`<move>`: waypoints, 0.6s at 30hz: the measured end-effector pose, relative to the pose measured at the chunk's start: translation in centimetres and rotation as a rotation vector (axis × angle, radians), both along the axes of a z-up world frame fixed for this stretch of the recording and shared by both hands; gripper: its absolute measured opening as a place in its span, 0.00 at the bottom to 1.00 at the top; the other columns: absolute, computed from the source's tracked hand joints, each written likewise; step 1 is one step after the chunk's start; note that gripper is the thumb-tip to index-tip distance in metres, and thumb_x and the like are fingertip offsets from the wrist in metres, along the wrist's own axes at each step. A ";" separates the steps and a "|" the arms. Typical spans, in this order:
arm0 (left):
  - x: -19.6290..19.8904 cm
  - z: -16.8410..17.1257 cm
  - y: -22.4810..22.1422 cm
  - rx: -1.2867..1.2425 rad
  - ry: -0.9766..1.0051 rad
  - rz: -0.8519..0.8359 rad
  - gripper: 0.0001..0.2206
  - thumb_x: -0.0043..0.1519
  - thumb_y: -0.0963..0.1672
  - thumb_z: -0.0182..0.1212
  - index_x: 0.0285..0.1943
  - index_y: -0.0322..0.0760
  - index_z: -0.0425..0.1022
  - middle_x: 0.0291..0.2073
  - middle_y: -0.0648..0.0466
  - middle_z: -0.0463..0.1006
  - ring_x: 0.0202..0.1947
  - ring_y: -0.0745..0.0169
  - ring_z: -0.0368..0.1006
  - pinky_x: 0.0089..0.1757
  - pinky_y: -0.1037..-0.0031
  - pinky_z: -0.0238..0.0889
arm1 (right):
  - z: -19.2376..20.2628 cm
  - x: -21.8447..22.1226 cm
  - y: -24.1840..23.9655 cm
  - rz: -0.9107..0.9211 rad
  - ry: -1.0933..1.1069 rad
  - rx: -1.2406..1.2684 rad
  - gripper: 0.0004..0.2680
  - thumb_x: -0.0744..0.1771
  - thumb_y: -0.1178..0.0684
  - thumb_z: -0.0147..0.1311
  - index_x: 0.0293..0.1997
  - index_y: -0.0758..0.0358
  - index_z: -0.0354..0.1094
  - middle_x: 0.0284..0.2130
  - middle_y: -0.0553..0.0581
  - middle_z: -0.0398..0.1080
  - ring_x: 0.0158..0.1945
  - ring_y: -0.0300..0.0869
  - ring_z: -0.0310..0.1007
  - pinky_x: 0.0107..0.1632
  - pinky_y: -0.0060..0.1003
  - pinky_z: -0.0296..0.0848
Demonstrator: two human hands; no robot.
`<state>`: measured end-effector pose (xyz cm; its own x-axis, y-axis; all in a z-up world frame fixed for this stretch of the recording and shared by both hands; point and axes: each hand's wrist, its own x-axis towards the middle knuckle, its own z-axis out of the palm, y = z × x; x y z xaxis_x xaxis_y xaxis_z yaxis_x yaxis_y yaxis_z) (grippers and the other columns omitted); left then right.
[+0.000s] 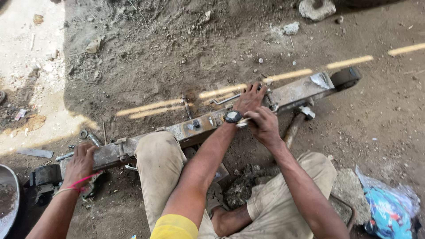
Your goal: The person assembles a leaf spring stack by placing metal leaves together, inserting bolts, and tightening them using a wrench while another person assists.
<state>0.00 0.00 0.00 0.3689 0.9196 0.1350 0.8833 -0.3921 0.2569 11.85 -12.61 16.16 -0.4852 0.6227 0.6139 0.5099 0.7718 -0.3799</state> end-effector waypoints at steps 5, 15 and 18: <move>-1.7 15.3 -5.6 -0.168 -0.034 0.019 0.44 0.54 0.65 0.55 0.75 0.43 0.56 0.68 0.41 0.61 0.68 0.42 0.58 0.61 0.45 0.58 | 1.5 1.5 0.6 -0.456 0.526 -0.387 0.14 0.75 0.38 0.40 0.42 0.54 0.63 0.29 0.47 0.66 0.27 0.33 0.61 0.26 0.26 0.65; -1.6 19.8 -6.1 -0.225 -0.041 0.003 0.54 0.49 0.72 0.53 0.74 0.34 0.56 0.67 0.33 0.60 0.67 0.30 0.58 0.56 0.43 0.62 | 2.0 9.9 8.8 -0.602 1.846 -1.006 0.17 0.73 0.34 0.38 0.35 0.56 0.57 0.21 0.46 0.57 0.21 0.36 0.55 0.25 0.34 0.62; -1.2 17.5 -5.8 -0.080 -0.093 0.004 0.52 0.49 0.71 0.56 0.72 0.39 0.58 0.65 0.31 0.60 0.65 0.24 0.58 0.58 0.42 0.59 | 2.7 10.7 9.0 -0.428 1.773 -0.885 0.23 0.70 0.29 0.32 0.48 0.61 0.63 0.33 0.54 0.69 0.22 0.36 0.61 0.24 0.30 0.65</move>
<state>-1.17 -5.76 17.46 0.3545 0.9303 0.0944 0.8558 -0.3634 0.3682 22.55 -3.58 18.91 0.4194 0.8480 -0.3239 -0.7116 0.0856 -0.6973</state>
